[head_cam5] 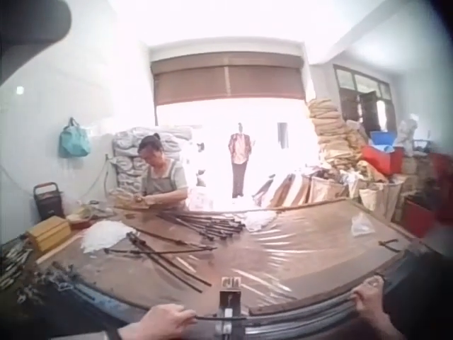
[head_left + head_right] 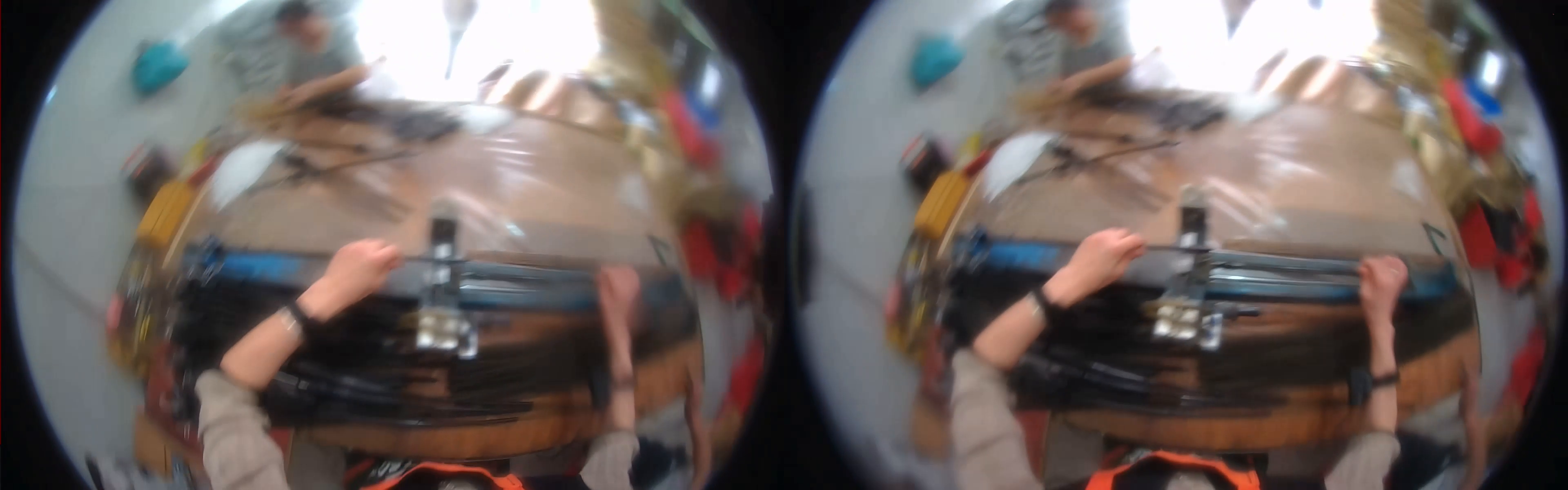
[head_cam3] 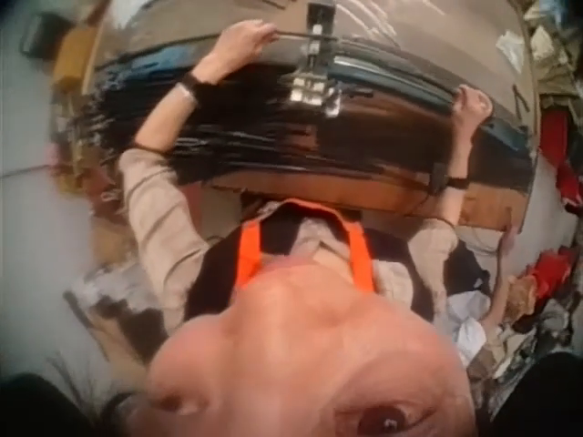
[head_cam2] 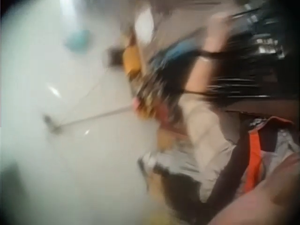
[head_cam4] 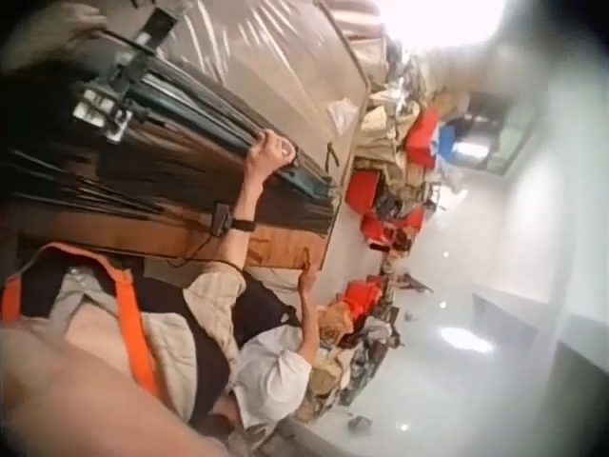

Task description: Sorting and arranging thin metal wires or rods onto a fabrication jig on an assembly table.

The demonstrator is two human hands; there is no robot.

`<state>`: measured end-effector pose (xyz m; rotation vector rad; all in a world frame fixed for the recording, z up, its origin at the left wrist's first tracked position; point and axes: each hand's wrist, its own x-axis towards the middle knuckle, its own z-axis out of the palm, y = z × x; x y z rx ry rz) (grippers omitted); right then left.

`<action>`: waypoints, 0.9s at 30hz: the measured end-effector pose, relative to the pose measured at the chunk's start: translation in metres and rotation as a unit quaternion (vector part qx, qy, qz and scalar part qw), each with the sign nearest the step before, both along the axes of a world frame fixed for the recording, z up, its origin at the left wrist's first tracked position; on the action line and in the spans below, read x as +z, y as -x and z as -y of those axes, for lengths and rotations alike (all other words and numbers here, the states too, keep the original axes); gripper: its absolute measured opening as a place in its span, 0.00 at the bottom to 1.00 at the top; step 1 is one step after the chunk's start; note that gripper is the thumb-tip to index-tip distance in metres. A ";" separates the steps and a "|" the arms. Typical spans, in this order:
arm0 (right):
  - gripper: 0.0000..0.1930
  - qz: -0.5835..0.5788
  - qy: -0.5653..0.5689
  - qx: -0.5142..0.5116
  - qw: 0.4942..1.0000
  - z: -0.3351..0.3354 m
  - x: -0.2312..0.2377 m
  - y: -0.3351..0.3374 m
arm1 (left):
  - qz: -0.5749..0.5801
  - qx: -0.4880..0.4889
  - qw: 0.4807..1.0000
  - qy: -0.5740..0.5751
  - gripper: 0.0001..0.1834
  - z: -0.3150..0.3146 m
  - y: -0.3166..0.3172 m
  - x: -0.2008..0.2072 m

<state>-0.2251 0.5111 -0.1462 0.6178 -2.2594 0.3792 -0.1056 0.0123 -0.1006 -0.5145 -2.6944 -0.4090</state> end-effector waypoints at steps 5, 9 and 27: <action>0.04 -0.046 -0.014 0.028 0.998 -0.057 -0.026 0.017 | 0.005 0.010 1.000 0.015 0.10 -0.026 0.024 -0.009; 0.04 0.007 -0.009 0.029 1.000 -0.039 -0.029 0.016 | 0.018 0.026 0.999 -0.029 0.13 -0.023 0.020 -0.018; 0.14 -0.012 0.070 0.052 0.996 0.050 0.014 -0.046 | -0.020 0.026 0.999 -0.005 0.07 -0.032 0.010 -0.021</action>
